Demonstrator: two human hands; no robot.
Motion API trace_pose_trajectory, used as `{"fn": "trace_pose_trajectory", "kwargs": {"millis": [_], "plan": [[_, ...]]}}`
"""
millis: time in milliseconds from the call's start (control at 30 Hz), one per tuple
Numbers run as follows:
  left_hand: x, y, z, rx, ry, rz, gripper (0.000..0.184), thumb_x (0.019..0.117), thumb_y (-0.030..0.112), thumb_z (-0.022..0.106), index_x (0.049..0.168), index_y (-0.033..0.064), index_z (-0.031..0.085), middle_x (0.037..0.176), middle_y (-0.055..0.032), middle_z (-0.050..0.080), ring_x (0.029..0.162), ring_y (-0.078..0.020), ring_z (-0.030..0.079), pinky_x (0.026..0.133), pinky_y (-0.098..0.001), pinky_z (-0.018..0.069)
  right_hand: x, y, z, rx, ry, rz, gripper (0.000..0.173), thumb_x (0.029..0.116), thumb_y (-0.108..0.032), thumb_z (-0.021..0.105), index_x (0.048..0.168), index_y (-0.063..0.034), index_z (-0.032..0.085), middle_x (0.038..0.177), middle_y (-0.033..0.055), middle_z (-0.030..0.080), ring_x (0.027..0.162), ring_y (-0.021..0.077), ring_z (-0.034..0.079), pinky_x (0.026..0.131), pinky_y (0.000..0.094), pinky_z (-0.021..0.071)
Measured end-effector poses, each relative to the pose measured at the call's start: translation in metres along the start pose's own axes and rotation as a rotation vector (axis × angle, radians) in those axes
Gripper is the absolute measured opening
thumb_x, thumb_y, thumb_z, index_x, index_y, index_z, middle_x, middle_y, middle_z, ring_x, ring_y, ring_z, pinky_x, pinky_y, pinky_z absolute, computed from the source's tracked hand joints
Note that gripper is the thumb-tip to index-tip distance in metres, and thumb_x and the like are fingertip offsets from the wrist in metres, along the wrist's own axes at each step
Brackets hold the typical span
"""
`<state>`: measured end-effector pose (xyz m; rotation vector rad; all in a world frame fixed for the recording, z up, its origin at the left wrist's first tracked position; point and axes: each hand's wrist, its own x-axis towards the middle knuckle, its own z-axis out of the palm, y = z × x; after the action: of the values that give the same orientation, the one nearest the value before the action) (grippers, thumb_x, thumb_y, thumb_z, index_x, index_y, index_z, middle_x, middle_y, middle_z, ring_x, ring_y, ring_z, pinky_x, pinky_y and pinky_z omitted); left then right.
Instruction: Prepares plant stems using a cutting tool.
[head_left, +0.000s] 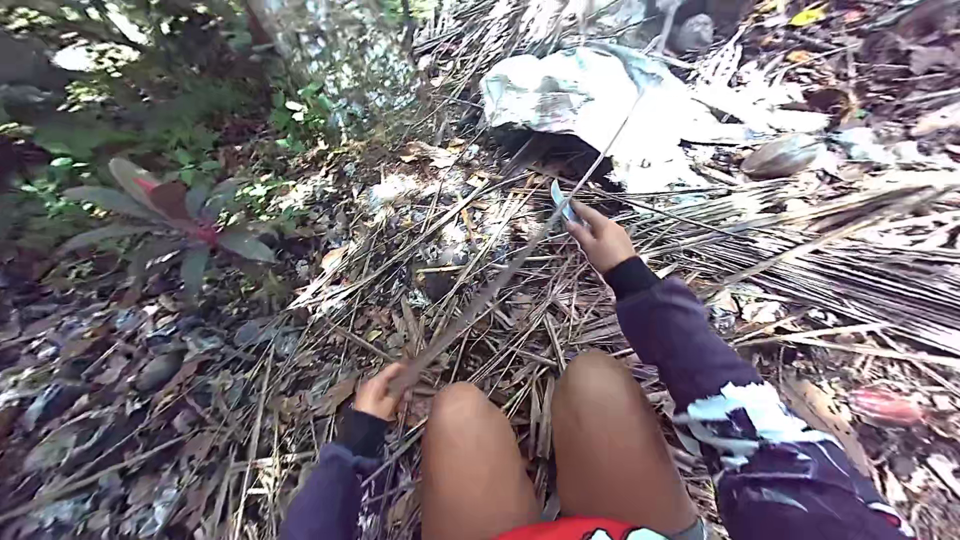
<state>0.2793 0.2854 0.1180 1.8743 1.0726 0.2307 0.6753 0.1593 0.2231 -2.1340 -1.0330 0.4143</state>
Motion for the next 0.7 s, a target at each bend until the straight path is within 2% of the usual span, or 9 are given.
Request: {"fn": "trace_pose_trajectory", "kwargs": {"millis": [67,133,167,233,300,400,500,567,700], "plan": [[0.019,-0.031,-0.015,0.156,0.055,0.074,0.031,0.1047,0.013,0.050,0.121,-0.0108,0.063,0.091,-0.0211,0.069,0.078,-0.0260,0.067,0.080,-0.0462,0.0548,0.018,0.013,-0.011,0.028,0.063,0.086,0.050,0.1090,-0.029,0.048,0.156,-0.0121,0.043,0.146,0.0250,0.054,0.135,0.0475,0.050,0.110,0.0689,0.0337],[0.039,-0.060,-0.032,0.318,0.104,0.128,0.034,0.1052,0.018,0.050,0.122,-0.0074,0.065,0.100,-0.0264,0.071,0.093,-0.0396,0.070,0.091,-0.0608,0.0512,0.031,0.022,-0.018,0.023,0.096,0.180,0.051,0.1094,-0.031,0.047,0.157,-0.0139,0.041,0.147,0.0232,0.053,0.137,0.0454,0.049,0.111,0.0671,0.0335],[0.047,-0.069,-0.040,0.407,0.122,0.179,0.035,0.1047,0.020,0.050,0.120,-0.0067,0.067,0.100,-0.0275,0.072,0.097,-0.0456,0.069,0.094,-0.0685,0.0470,0.038,0.029,-0.020,0.027,0.108,0.226,0.051,0.1095,-0.032,0.046,0.157,-0.0140,0.041,0.147,0.0233,0.054,0.136,0.0450,0.049,0.111,0.0665,0.0342],[0.059,-0.082,-0.052,0.521,0.179,0.213,0.036,0.1029,0.023,0.050,0.116,-0.0041,0.070,0.100,-0.0270,0.072,0.102,-0.0518,0.066,0.100,-0.0759,0.0357,0.053,0.047,-0.019,0.072,0.134,0.276,0.050,0.1091,-0.030,0.047,0.156,-0.0121,0.042,0.147,0.0227,0.054,0.138,0.0433,0.048,0.112,0.0654,0.0328],[0.063,-0.093,-0.057,0.581,0.252,0.190,0.035,0.1031,0.021,0.052,0.116,-0.0047,0.071,0.106,-0.0299,0.072,0.111,-0.0565,0.062,0.106,-0.0774,0.0253,0.065,0.064,-0.013,0.112,0.175,0.313,0.049,0.1084,-0.027,0.047,0.154,-0.0099,0.045,0.147,0.0227,0.053,0.140,0.0425,0.046,0.113,0.0650,0.0321],[0.061,-0.117,-0.067,0.622,0.320,0.068,0.029,0.1048,0.016,0.054,0.118,-0.0044,0.070,0.115,-0.0303,0.070,0.121,-0.0560,0.057,0.113,-0.0749,0.0186,0.073,0.076,-0.019,0.105,0.236,0.437,0.047,0.1088,-0.026,0.046,0.154,-0.0122,0.046,0.148,0.0220,0.053,0.140,0.0412,0.046,0.113,0.0638,0.0331],[0.051,-0.154,-0.083,0.623,0.351,-0.009,0.028,0.1054,0.013,0.054,0.122,-0.0047,0.068,0.122,-0.0313,0.067,0.128,-0.0564,0.052,0.115,-0.0745,0.0138,0.073,0.101,-0.031,0.105,0.270,0.492,0.047,0.1089,-0.024,0.046,0.153,-0.0084,0.046,0.150,0.0240,0.050,0.143,0.0411,0.043,0.115,0.0618,0.0311],[0.036,-0.174,-0.094,0.616,0.359,-0.044,0.029,0.1059,0.013,0.052,0.122,-0.0055,0.067,0.123,-0.0315,0.067,0.127,-0.0555,0.053,0.116,-0.0733,0.0130,0.075,0.124,-0.036,0.103,0.301,0.517,0.047,0.1084,-0.024,0.047,0.152,-0.0064,0.047,0.149,0.0254,0.050,0.143,0.0424,0.042,0.115,0.0629,0.0311],[0.009,-0.203,-0.123,0.623,0.336,-0.056,0.031,0.1068,0.012,0.048,0.123,-0.0071,0.066,0.120,-0.0318,0.068,0.123,-0.0557,0.056,0.115,-0.0723,0.0207,0.073,0.164,-0.051,0.205,0.343,0.538,0.049,0.1098,-0.023,0.045,0.154,-0.0047,0.042,0.151,0.0275,0.047,0.140,0.0433,0.045,0.113,0.0597,0.0345]]}}
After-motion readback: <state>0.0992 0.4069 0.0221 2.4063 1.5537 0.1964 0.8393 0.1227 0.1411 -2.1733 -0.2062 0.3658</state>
